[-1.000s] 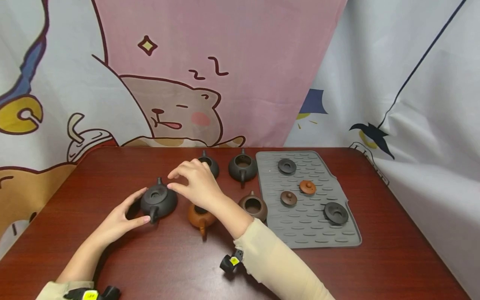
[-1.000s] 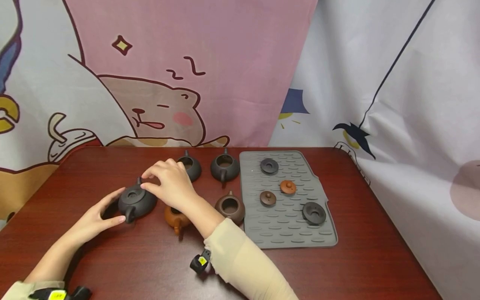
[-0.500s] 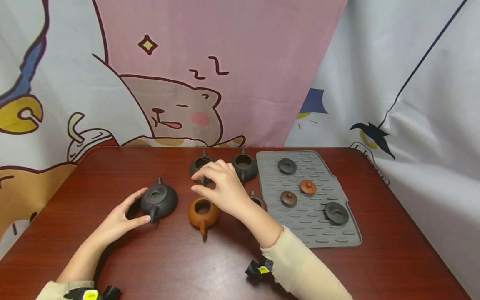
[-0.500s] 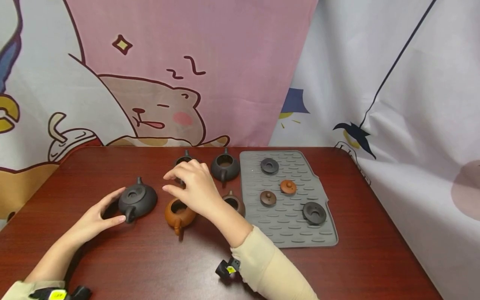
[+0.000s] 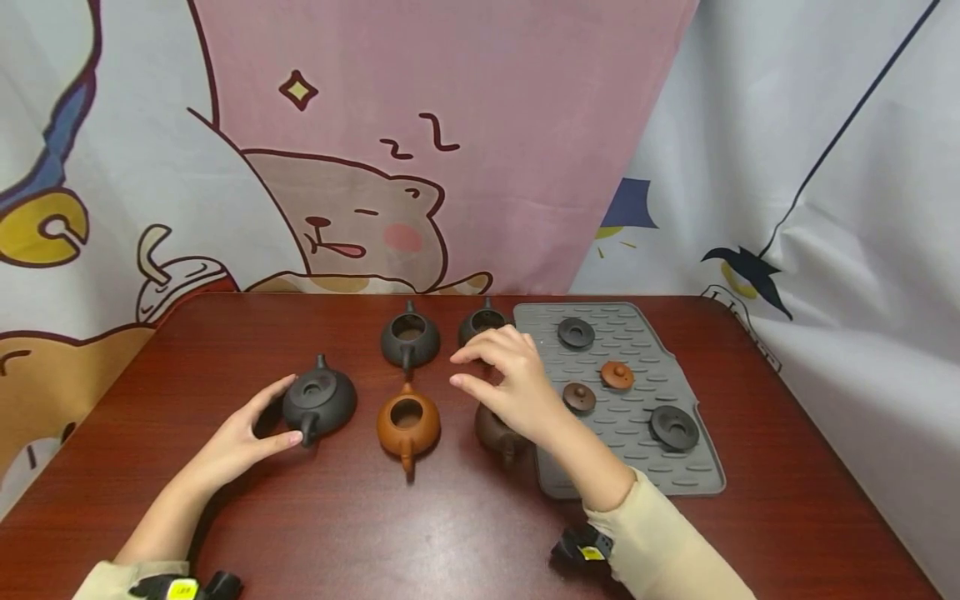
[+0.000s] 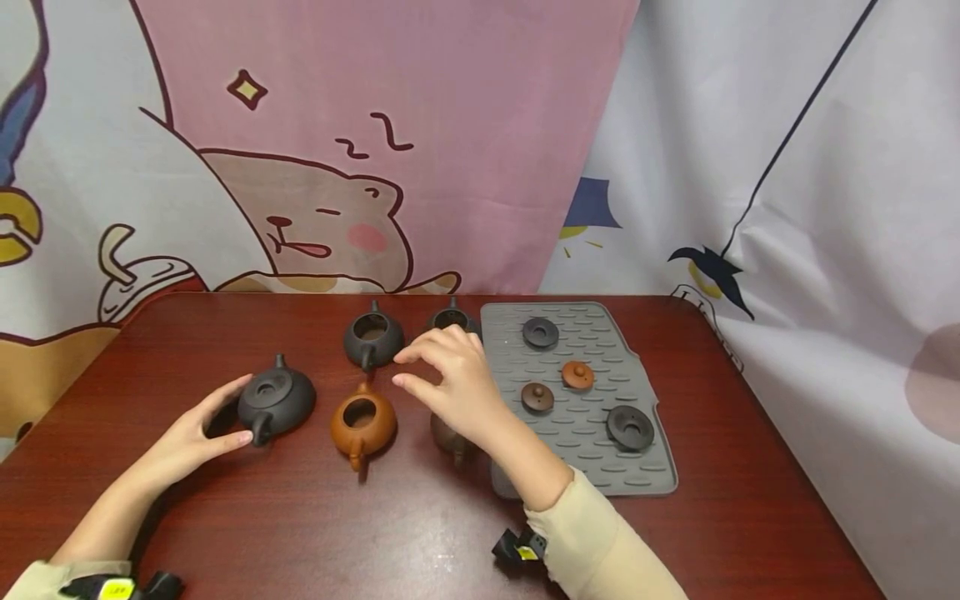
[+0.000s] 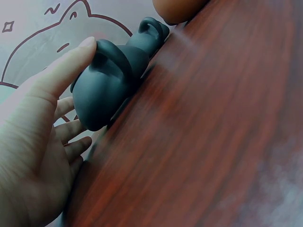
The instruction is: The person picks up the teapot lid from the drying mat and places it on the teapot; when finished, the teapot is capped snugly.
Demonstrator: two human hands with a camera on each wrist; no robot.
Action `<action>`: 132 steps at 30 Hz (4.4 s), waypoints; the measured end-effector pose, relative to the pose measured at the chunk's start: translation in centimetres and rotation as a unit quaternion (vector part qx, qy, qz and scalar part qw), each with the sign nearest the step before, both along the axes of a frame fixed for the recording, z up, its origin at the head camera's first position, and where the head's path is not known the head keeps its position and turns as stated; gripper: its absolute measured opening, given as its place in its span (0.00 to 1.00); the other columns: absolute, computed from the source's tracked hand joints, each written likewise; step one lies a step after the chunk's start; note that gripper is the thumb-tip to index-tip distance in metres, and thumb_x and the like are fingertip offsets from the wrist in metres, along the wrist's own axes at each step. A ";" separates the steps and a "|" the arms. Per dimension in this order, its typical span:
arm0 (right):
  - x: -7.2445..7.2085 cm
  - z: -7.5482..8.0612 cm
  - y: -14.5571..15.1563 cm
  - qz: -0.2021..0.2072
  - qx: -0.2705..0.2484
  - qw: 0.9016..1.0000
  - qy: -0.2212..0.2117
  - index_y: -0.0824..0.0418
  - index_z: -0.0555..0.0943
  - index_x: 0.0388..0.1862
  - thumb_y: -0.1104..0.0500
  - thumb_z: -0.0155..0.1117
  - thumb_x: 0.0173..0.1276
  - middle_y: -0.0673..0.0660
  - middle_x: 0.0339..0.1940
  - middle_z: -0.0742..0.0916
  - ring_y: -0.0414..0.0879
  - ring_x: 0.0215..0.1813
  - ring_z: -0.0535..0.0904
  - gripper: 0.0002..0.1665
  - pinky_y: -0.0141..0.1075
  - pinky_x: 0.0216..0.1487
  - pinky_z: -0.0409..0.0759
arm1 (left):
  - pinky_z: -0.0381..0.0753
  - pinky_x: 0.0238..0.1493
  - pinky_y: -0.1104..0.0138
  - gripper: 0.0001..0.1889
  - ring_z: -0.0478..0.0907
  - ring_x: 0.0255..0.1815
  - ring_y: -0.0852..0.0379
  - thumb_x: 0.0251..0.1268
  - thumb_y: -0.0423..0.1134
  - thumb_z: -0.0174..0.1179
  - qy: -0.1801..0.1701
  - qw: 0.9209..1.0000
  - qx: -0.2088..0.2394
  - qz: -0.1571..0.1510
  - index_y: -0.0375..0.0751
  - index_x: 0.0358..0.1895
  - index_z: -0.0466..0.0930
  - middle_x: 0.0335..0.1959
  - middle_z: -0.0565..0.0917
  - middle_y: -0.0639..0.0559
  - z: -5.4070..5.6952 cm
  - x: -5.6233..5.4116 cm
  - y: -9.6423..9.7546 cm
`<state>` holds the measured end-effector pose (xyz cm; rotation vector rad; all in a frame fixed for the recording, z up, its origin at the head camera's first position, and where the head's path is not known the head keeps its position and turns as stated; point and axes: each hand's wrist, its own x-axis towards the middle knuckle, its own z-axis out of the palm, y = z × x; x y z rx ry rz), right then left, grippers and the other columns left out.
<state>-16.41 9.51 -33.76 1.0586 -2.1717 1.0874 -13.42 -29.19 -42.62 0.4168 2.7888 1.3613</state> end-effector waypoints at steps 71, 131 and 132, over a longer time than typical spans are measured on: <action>-3.5 -5.6 20.6 -0.200 0.148 0.936 -0.248 0.61 0.83 0.50 0.62 0.67 0.64 0.60 0.49 0.82 0.54 0.45 0.70 0.15 0.43 0.33 0.70 | 0.51 0.67 0.74 0.46 0.52 0.73 0.55 0.48 0.20 0.66 0.069 0.966 0.191 -0.161 0.39 0.74 0.55 0.71 0.60 0.38 3.7 2.1 8.4; -0.9 -1.0 16.3 -0.153 0.120 0.973 -0.122 0.60 0.85 0.42 0.69 0.72 0.56 0.54 0.42 0.84 0.50 0.46 0.72 0.14 0.50 0.47 0.59 | 0.55 0.64 0.42 0.48 0.59 0.69 0.39 0.48 0.43 0.75 -0.003 0.993 0.108 -0.042 0.42 0.73 0.58 0.69 0.65 0.42 -0.2 2.0 12.8; -0.8 -0.8 16.0 -0.149 0.118 0.974 -0.120 0.60 0.85 0.42 0.69 0.72 0.55 0.54 0.42 0.84 0.50 0.46 0.72 0.14 0.50 0.48 0.59 | 0.56 0.64 0.42 0.48 0.59 0.69 0.39 0.48 0.43 0.75 -0.003 0.993 0.108 -0.041 0.42 0.73 0.58 0.69 0.65 0.42 -0.2 2.0 12.8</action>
